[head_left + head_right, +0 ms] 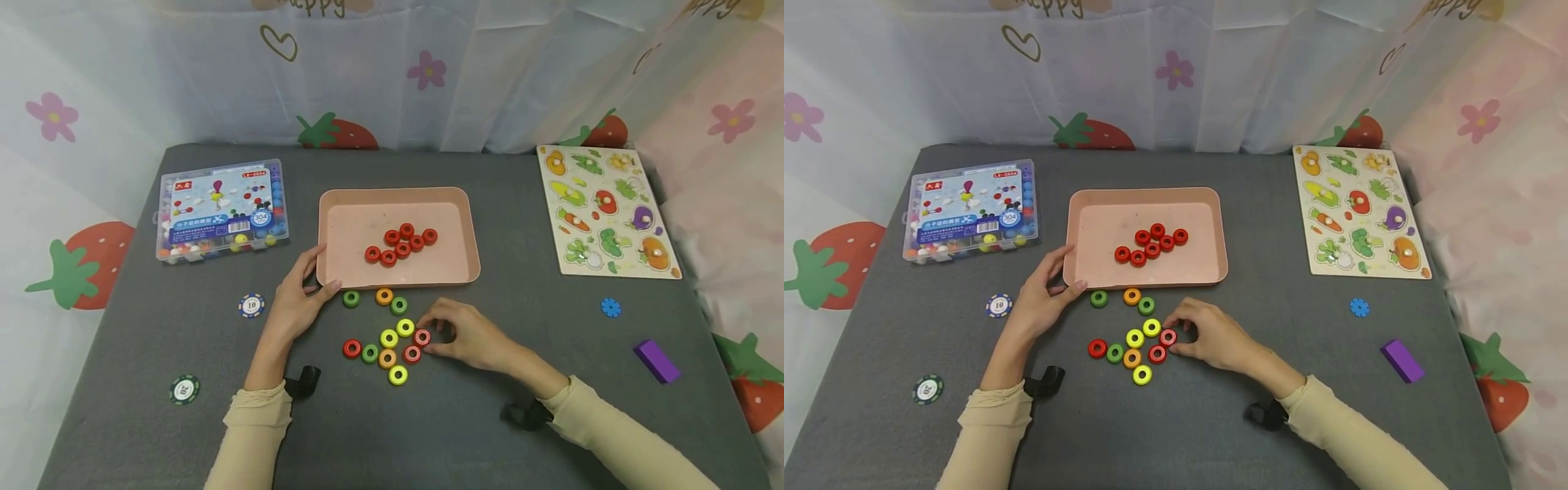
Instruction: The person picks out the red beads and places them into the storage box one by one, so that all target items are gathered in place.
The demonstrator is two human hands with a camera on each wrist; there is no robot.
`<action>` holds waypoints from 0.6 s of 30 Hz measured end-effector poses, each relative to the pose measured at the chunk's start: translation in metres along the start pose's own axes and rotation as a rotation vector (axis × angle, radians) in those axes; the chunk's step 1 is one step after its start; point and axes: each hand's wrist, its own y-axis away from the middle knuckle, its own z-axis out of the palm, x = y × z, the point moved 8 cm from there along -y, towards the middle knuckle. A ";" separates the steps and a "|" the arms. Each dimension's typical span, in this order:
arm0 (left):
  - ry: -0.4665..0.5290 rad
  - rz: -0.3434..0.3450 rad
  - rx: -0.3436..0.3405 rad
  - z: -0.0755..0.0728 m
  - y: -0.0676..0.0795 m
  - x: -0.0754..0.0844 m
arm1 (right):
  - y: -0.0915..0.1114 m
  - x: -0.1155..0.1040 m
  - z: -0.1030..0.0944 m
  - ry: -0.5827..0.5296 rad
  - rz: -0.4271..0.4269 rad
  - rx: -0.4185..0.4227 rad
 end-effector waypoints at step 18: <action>-0.003 -0.019 0.002 0.000 0.000 0.001 | -0.042 0.003 -0.071 -0.021 -0.016 0.384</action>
